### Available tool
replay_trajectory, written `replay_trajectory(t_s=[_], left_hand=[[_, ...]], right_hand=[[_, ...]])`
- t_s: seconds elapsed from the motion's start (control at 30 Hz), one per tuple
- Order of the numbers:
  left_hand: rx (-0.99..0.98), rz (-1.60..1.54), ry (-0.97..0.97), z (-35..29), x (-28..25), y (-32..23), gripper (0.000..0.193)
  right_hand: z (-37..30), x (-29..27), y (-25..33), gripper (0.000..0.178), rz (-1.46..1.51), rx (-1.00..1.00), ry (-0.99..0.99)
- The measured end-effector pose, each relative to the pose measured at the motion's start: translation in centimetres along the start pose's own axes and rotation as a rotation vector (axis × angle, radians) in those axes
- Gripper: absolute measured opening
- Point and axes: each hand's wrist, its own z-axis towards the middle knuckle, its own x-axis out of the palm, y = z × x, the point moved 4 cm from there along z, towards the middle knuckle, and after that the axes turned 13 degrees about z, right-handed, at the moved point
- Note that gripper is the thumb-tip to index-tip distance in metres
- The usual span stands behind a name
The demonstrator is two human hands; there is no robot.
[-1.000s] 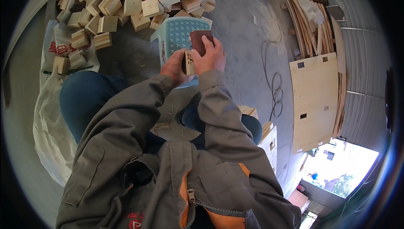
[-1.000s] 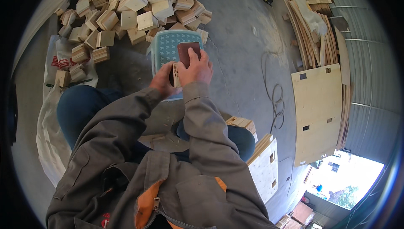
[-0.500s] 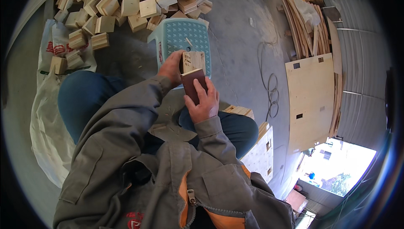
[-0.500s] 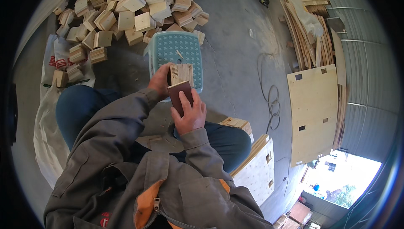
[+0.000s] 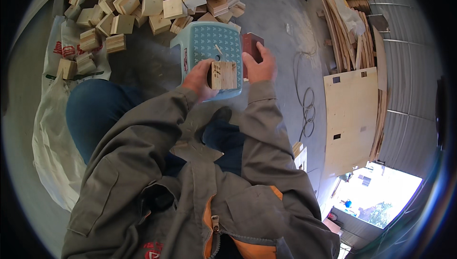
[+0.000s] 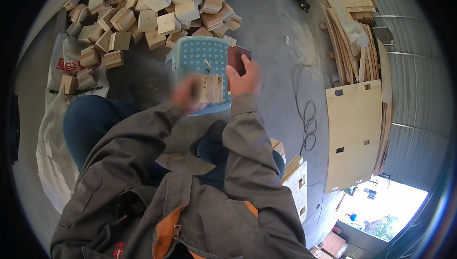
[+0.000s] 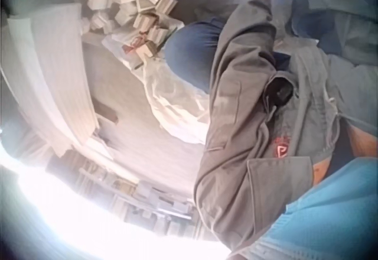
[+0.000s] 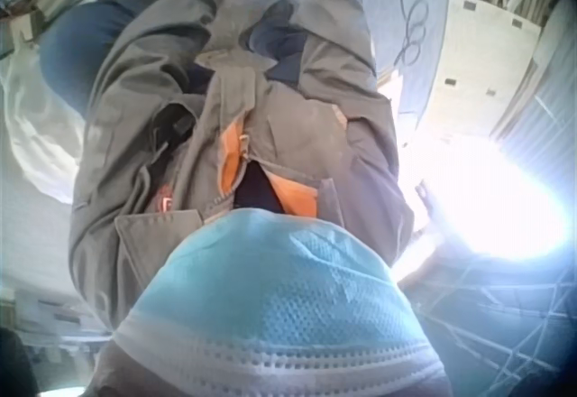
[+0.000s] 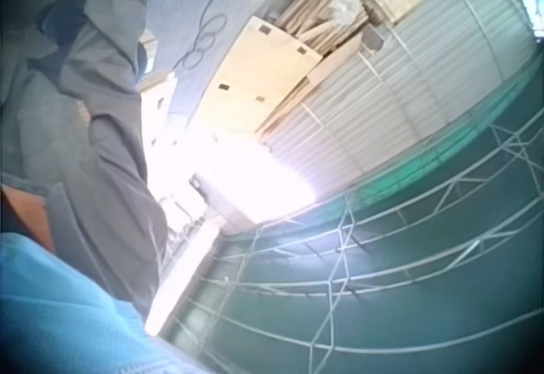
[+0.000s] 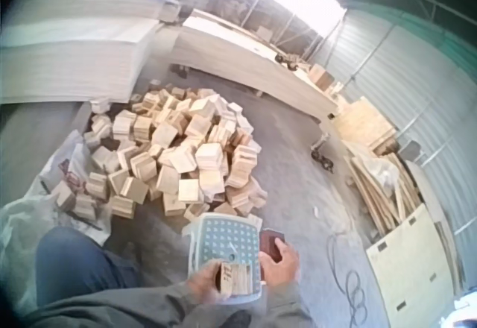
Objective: The person sits on the floor and sands small wooden blocks one by one using a sanding block. They pick up each block from a pile, sand its surfaces, and place the finished block into a separate stack.
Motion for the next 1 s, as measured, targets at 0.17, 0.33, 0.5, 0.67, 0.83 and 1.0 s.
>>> replay_trajectory(t_s=[0.17,0.33,0.5,0.67,0.83,1.0], left_hand=[[0.008,0.035,-0.055,-0.1,-0.3,-0.7,0.083],[0.023,0.007,-0.035,0.1,0.2,-0.2,0.081],[-0.087,-0.133,0.019,0.1,1.5,2.1,0.074],[-0.028,0.048,0.015,0.0,-0.4,-1.6,0.076],[0.063,0.135,-0.093,0.0,1.9,1.9,0.078],[0.036,0.107,-0.048,0.2,0.8,0.6,0.078]], right_hand=[[2.1,0.5,0.6,0.068,-0.146,0.000,0.124],[-0.1,2.0,-0.2,0.066,-0.108,0.054,0.175],[-6.8,0.3,3.7,0.063,-0.294,-0.100,0.148],[-14.9,-1.9,1.4,0.063,-0.232,-0.218,-0.004],[-13.1,-1.3,2.4,0.061,-0.231,-0.200,0.004],[-5.9,0.5,2.6,0.060,-0.331,-0.139,0.018]])
